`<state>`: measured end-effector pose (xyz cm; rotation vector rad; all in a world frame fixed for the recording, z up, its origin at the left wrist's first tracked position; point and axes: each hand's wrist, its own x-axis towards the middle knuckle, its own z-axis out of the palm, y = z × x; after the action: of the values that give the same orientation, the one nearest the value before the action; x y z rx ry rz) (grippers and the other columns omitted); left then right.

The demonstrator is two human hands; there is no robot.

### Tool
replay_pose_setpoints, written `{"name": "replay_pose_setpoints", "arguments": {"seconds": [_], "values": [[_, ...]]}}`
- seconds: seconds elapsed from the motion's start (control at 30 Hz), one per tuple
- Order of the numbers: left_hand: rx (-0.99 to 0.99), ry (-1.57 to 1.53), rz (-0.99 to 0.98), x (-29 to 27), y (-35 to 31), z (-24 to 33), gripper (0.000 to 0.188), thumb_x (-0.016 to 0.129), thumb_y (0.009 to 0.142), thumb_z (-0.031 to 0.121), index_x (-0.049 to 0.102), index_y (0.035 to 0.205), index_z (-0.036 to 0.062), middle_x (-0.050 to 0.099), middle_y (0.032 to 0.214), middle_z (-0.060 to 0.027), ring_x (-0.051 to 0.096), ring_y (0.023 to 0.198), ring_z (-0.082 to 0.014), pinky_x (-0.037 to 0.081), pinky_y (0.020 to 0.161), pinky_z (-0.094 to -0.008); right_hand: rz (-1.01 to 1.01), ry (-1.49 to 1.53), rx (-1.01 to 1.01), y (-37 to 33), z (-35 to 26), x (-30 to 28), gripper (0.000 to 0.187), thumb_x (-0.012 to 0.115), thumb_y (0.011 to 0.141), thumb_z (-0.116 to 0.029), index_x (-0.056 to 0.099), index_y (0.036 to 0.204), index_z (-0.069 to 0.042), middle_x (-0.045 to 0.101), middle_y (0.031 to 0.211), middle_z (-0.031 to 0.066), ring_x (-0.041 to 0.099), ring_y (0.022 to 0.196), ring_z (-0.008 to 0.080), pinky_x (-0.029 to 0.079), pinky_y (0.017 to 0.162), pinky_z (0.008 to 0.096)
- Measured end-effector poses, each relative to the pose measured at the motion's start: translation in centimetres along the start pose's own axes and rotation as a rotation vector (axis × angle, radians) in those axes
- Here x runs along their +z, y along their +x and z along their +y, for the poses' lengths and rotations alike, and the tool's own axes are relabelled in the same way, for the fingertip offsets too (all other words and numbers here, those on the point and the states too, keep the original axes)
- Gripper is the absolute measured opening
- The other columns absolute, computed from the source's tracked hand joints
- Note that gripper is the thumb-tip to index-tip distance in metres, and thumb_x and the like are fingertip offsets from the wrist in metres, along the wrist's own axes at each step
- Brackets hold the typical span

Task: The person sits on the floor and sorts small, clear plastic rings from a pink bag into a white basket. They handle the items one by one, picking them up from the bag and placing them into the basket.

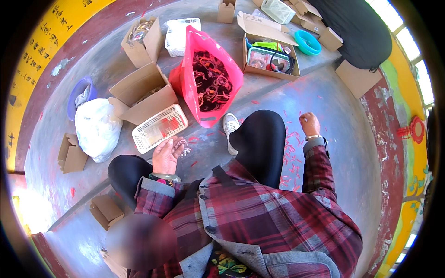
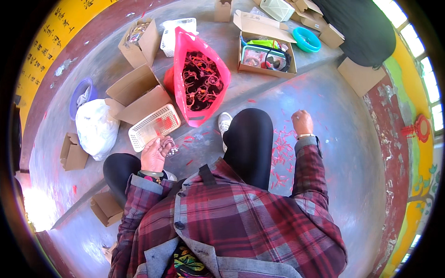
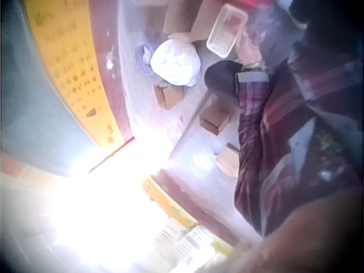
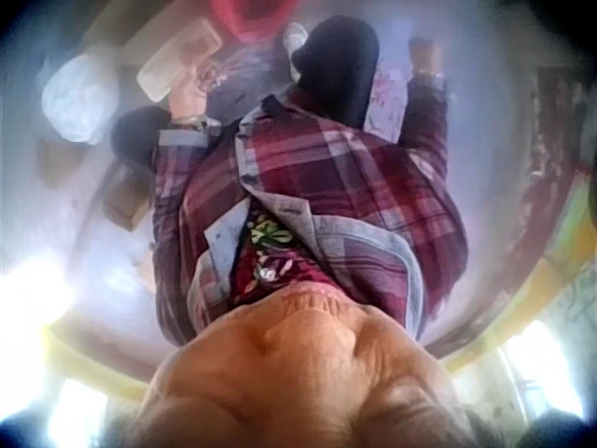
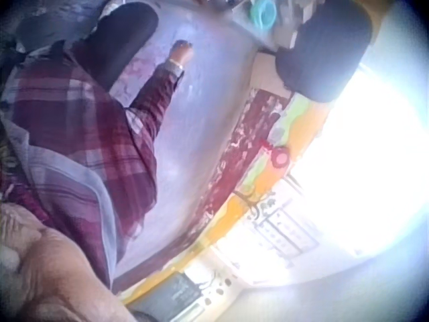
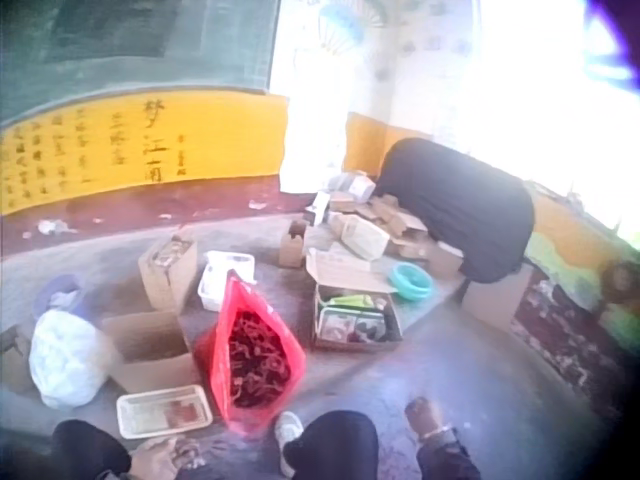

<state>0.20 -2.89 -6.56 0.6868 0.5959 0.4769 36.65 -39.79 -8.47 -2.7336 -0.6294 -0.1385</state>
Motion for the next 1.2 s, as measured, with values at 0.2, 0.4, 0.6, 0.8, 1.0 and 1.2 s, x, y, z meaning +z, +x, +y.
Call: {"name": "replay_pose_setpoints", "arguments": {"seconds": [0.2,0.4,0.6,0.8,1.0,1.2], "values": [[-0.008,0.004,-0.007,-0.1,0.0,-0.3,0.019,0.045,0.089,0.009,0.052,0.100,-0.0046,0.060,0.098,-0.0189,0.061,0.090,-0.0239,0.051,0.079,-0.0309,-0.191,0.068,0.074,-1.2,3.6,2.0,0.015,0.063,0.066,-0.020,0.067,0.072,-0.007,0.061,0.091,0.0108,0.058,0.088,0.0274,0.045,0.078,0.0362],[-0.025,0.012,-0.012,-0.4,0.1,-0.5,0.019,0.045,0.089,0.009,0.052,0.101,-0.0048,0.059,0.099,-0.0192,0.060,0.090,-0.0247,0.051,0.079,-0.0307,-0.160,0.230,0.132,-1.5,4.1,2.5,0.019,0.071,0.060,-0.011,0.066,0.078,-0.006,0.061,0.093,0.0095,0.057,0.093,0.0238,0.045,0.080,0.0351],[-0.027,0.016,0.000,-0.8,0.2,-0.6,0.020,0.046,0.089,0.009,0.052,0.101,-0.0057,0.059,0.097,-0.0187,0.060,0.089,-0.0240,0.051,0.078,-0.0302,-0.223,0.584,0.290,-1.6,3.6,2.7,0.038,0.070,0.062,-0.008,0.061,0.099,-0.009,0.058,0.108,0.0106,0.054,0.103,0.0241,0.044,0.084,0.0354],[-0.040,0.017,0.022,-0.6,-0.5,-0.6,0.021,0.047,0.089,0.009,0.052,0.101,-0.0069,0.060,0.094,-0.0184,0.061,0.086,-0.0231,0.051,0.076,-0.0297,-0.346,1.099,0.249,-2.4,8.8,4.3,0.028,0.056,0.082,-0.017,0.058,0.107,-0.006,0.050,0.122,0.0109,0.051,0.108,0.0243,0.041,0.089,0.0456],[-0.029,0.014,-0.012,-1.2,0.2,-1.0,0.022,0.046,0.089,0.010,0.051,0.102,-0.0066,0.059,0.098,-0.0188,0.059,0.091,-0.0243,0.051,0.078,-0.0306,-0.506,-0.025,0.633,-1.1,20.6,8.6,0.041,0.044,0.086,-0.040,0.056,0.112,-0.010,0.053,0.120,0.0110,0.049,0.111,0.0238,0.039,0.089,0.0442],[-0.054,0.022,0.028,-0.4,-0.1,-0.7,0.021,0.047,0.089,0.009,0.051,0.100,-0.0077,0.059,0.095,-0.0183,0.061,0.086,-0.0230,0.052,0.075,-0.0289,-0.285,1.258,0.773,-1.7,6.1,1.5,0.048,0.043,0.088,-0.042,0.049,0.119,-0.007,0.053,0.119,0.0098,0.046,0.113,0.0231,0.033,0.096,0.0392]]}}
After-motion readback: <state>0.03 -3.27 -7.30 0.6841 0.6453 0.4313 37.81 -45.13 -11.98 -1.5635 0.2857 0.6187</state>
